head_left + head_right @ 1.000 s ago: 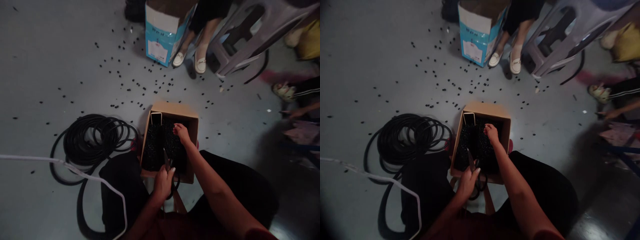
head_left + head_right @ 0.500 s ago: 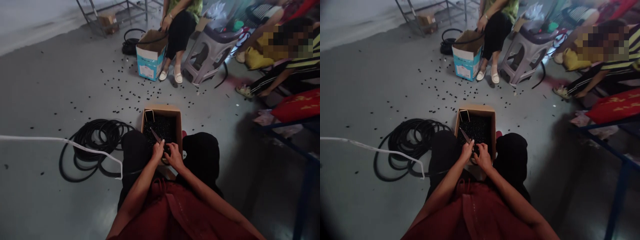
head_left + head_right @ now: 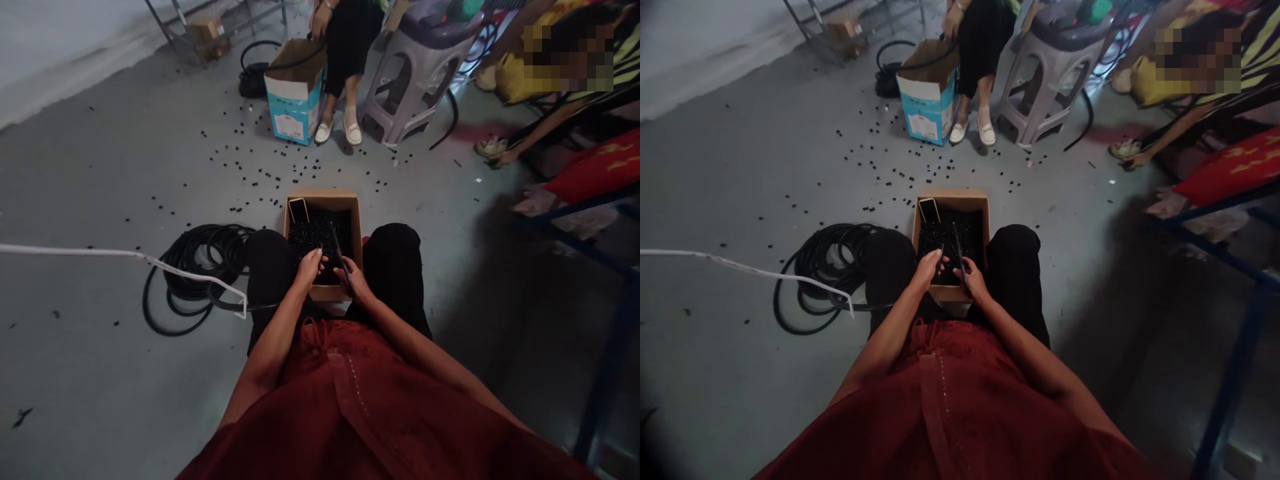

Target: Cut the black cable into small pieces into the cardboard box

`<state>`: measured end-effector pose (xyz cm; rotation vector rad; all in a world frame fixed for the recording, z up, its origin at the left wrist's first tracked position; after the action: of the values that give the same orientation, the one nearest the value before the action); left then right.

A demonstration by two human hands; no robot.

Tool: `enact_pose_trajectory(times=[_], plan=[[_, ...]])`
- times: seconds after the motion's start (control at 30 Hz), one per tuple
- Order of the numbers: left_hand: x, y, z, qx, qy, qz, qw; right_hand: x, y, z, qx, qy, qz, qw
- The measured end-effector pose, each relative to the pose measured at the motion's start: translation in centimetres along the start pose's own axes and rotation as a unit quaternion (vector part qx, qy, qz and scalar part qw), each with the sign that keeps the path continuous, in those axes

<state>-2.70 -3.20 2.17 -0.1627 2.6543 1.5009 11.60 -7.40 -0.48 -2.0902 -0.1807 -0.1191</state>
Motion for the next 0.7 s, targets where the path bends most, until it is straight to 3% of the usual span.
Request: enact_pose_trajectory(times=[0.1, 0.2, 0.37, 0.53, 0.7], plan=[[0.3, -0.2, -0.5, -0.024, -0.015, 0.052, 0.998, 0.8, 0.1, -1.0, -0.010, -0.014, 0.083, 0.996], [0.5, -0.8, -0.9, -0.039, -0.013, 0.105, 0.994, 0.9, 0.1, -1.7, 0.003, -0.029, 0.089, 0.996], [1.0, -0.9, -0.8, -0.093, 0.003, 0.170, 0.981, 0.7, 0.7, -1.3, -0.008, -0.052, -0.002, 0.999], [1.8, -0.4, -0.6, -0.163, 0.001, 0.254, 0.953, 1.7, 0.6, -1.1, 0.027, -0.036, -0.150, 0.988], [2.3, -1.0, -0.3, -0.173, -0.008, 0.314, 0.933, 1.8, 1.0, -1.2, 0.075, -0.068, -0.166, 0.981]])
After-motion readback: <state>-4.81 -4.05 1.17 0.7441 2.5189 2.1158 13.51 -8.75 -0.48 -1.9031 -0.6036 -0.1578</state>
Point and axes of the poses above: each hand's wrist, its own z-axis towards the middle knuckle, its own x-axis out of the back of the hand, y = z × x, the point moved 3 cm from there along z, towards the middle knuckle, and after that the axes turned 11 degrees about -z, right-handed, at the moved point
